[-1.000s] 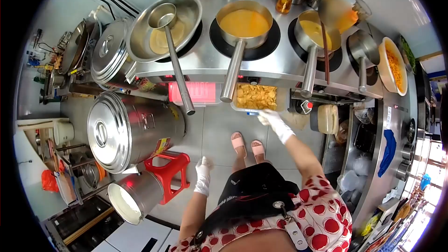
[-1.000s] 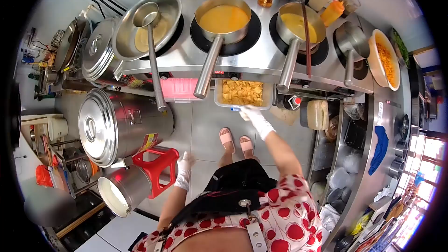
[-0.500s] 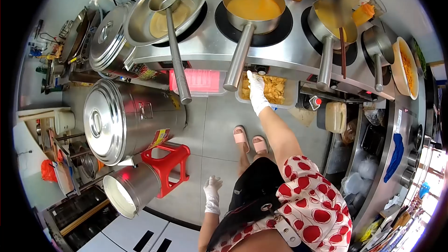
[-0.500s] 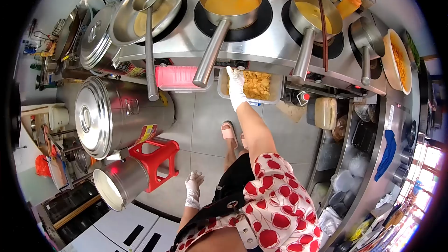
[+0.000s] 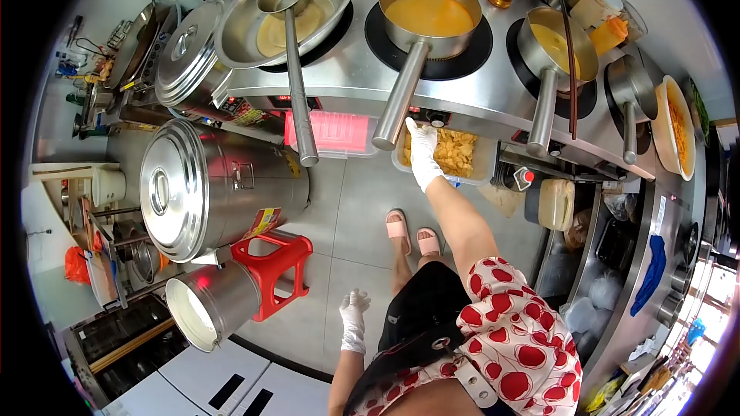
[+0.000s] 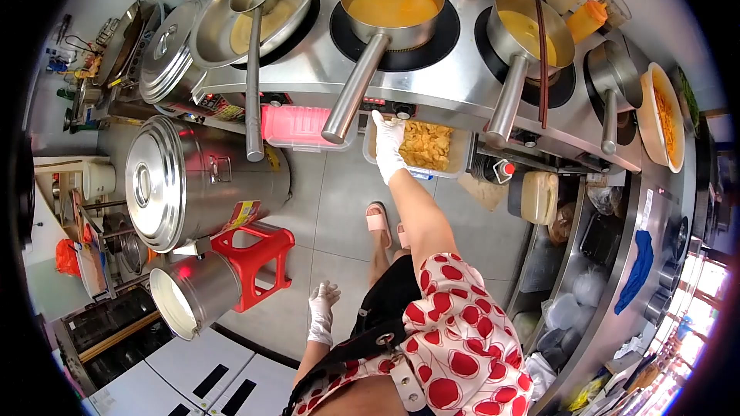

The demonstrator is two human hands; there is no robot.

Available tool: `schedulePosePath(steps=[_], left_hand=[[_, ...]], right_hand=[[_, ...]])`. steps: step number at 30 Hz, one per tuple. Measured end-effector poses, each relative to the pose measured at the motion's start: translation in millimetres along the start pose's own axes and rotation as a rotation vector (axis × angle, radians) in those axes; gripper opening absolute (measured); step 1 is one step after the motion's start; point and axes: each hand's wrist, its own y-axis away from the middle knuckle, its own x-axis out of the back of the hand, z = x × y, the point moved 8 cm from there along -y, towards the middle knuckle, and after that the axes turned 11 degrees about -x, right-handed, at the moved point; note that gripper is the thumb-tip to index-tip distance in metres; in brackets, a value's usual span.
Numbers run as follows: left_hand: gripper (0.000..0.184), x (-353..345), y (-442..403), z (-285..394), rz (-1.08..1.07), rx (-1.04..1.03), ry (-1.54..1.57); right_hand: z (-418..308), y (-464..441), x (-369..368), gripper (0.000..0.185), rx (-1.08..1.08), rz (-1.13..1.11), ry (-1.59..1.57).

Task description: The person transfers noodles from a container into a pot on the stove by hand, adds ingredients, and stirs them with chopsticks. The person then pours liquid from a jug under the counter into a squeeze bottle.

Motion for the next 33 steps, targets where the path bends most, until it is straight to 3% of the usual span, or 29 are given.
schedulePosePath(steps=[7, 11, 13, 15, 16, 18, 21, 23, 24, 25, 26, 27, 29, 33], left_hand=[[0.039, -1, 5, -12, 0.012, 0.011, 0.011], [0.037, -9, 9, -5, 0.008, -0.005, 0.028], [0.035, -13, 9, -2, 0.007, -0.009, 0.048], [0.035, -16, 11, 6, -0.015, -0.038, 0.050], [0.035, -18, 13, 9, -0.024, -0.052, 0.052], [0.032, -19, 17, 20, -0.023, -0.078, 0.070], [0.033, -16, 21, 28, -0.024, -0.100, 0.048], [0.034, -2, 26, 34, 0.048, -0.123, 0.029], [0.036, 4, 33, 40, 0.072, -0.136, 0.034], [0.035, 11, 35, 46, 0.084, -0.163, 0.009], [0.034, 20, 37, 48, 0.095, -0.181, -0.018], [0.029, 31, 39, 53, 0.123, -0.253, -0.045], [0.020, 51, 43, 67, 0.143, -0.384, -0.135], [0.014, 125, 92, 159, 0.491, -0.632, -0.245]], right_hand=[[-15, 20, 3, 0.071, -0.010, 0.128, 0.142], [22, -3, 17, 0.071, 0.078, 0.039, 0.334], [54, 1, 35, 0.064, 0.004, -0.070, 0.501], [83, 12, 64, 0.030, -0.025, -0.239, 0.646], [82, 34, 78, 0.024, -0.144, -0.370, 0.602], [74, 75, 108, 0.022, -0.310, -0.540, 0.606], [82, 94, 162, 0.027, -0.416, -0.714, 0.864], [84, 99, 189, 0.029, -0.495, -0.724, 0.971], [74, 101, 196, 0.031, -0.406, -0.717, 1.069], [96, 75, 219, 0.034, -0.412, -0.598, 0.901], [82, 79, 221, 0.031, -0.385, -0.622, 0.970], [76, 72, 221, 0.023, -0.286, -0.801, 1.329], [52, 73, 227, 0.022, -0.336, -0.577, 1.329], [37, 86, 187, 0.021, -0.309, -0.615, 1.315]])
